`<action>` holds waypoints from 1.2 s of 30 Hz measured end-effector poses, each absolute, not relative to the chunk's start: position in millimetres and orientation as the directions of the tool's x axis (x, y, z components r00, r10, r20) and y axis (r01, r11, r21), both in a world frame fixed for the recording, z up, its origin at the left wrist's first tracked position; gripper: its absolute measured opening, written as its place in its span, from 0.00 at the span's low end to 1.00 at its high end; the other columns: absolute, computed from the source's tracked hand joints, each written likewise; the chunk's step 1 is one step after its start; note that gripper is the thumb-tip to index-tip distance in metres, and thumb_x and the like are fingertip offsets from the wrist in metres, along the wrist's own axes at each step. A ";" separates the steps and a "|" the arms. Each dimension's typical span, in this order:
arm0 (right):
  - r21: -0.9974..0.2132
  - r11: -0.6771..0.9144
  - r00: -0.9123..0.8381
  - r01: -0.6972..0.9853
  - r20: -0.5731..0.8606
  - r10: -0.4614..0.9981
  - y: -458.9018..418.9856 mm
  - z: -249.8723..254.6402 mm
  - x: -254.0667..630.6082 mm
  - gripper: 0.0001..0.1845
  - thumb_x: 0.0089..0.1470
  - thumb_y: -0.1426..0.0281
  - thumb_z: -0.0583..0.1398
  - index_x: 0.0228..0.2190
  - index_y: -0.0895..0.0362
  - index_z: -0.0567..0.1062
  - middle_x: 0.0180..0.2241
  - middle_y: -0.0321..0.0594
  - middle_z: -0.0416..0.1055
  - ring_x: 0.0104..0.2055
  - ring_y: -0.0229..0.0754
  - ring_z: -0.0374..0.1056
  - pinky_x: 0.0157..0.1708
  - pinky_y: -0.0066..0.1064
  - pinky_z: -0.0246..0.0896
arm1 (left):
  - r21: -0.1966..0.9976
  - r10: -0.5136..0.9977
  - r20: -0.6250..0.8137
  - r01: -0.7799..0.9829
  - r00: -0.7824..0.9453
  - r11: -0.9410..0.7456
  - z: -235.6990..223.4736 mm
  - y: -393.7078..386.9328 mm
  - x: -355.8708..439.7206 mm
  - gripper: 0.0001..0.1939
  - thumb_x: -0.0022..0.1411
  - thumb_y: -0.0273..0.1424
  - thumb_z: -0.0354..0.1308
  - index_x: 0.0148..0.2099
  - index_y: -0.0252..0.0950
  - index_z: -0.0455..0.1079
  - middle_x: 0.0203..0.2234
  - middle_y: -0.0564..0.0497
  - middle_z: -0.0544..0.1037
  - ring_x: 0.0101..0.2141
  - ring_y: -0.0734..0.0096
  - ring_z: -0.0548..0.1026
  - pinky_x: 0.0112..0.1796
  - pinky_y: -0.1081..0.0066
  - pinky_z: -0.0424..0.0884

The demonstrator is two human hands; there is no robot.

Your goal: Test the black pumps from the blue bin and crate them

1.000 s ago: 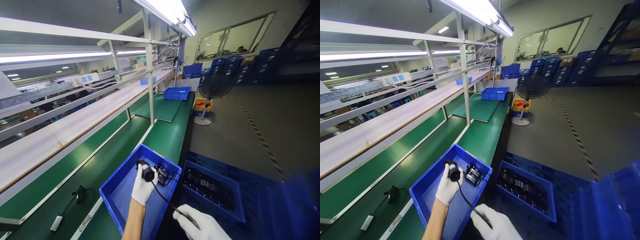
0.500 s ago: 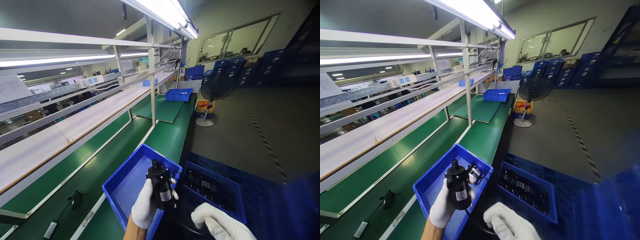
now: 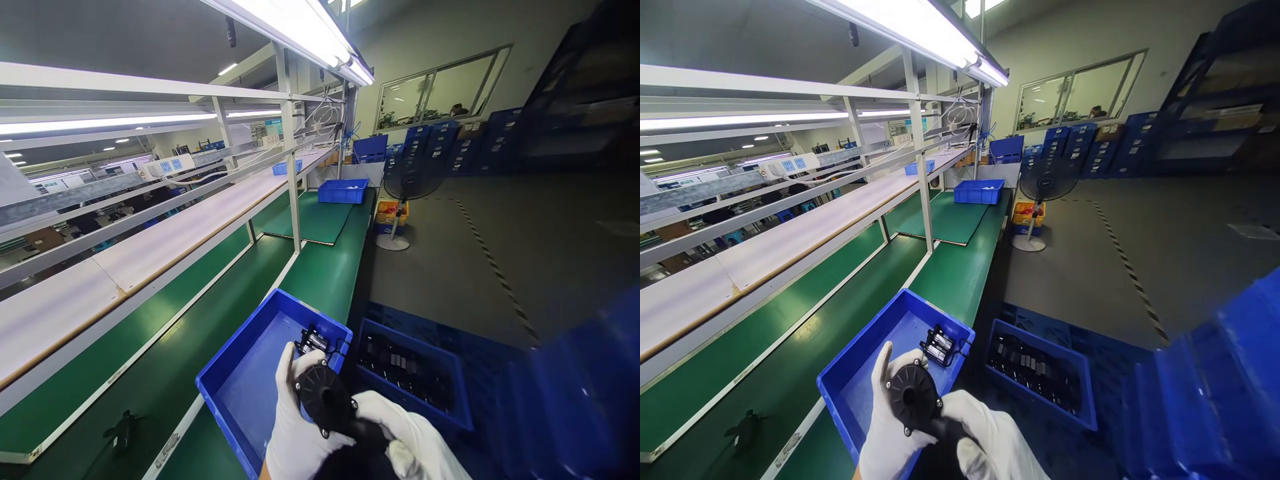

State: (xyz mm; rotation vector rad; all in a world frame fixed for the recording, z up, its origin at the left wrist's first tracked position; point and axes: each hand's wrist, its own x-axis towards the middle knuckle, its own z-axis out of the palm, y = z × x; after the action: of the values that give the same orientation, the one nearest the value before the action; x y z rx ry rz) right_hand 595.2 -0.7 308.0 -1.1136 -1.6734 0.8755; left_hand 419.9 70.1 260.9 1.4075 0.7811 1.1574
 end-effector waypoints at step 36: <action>-0.890 0.317 -0.032 0.327 0.325 0.945 6.0 288.3 603.8 0.21 0.62 0.49 0.56 0.38 0.51 0.80 0.34 0.39 0.80 0.35 0.43 0.78 0.38 0.23 0.74 | 0.982 0.932 0.187 -0.079 0.310 -0.170 275.2 61.7 439.0 0.60 0.41 0.41 0.78 0.68 0.41 0.44 0.59 0.39 0.71 0.59 0.51 0.70 0.63 0.55 0.62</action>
State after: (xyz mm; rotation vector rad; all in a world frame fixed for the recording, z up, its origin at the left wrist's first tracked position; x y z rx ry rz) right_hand 603.8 6.0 288.3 -1.1953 -1.5678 0.7633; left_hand 439.0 61.7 275.2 1.4370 0.8396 1.1160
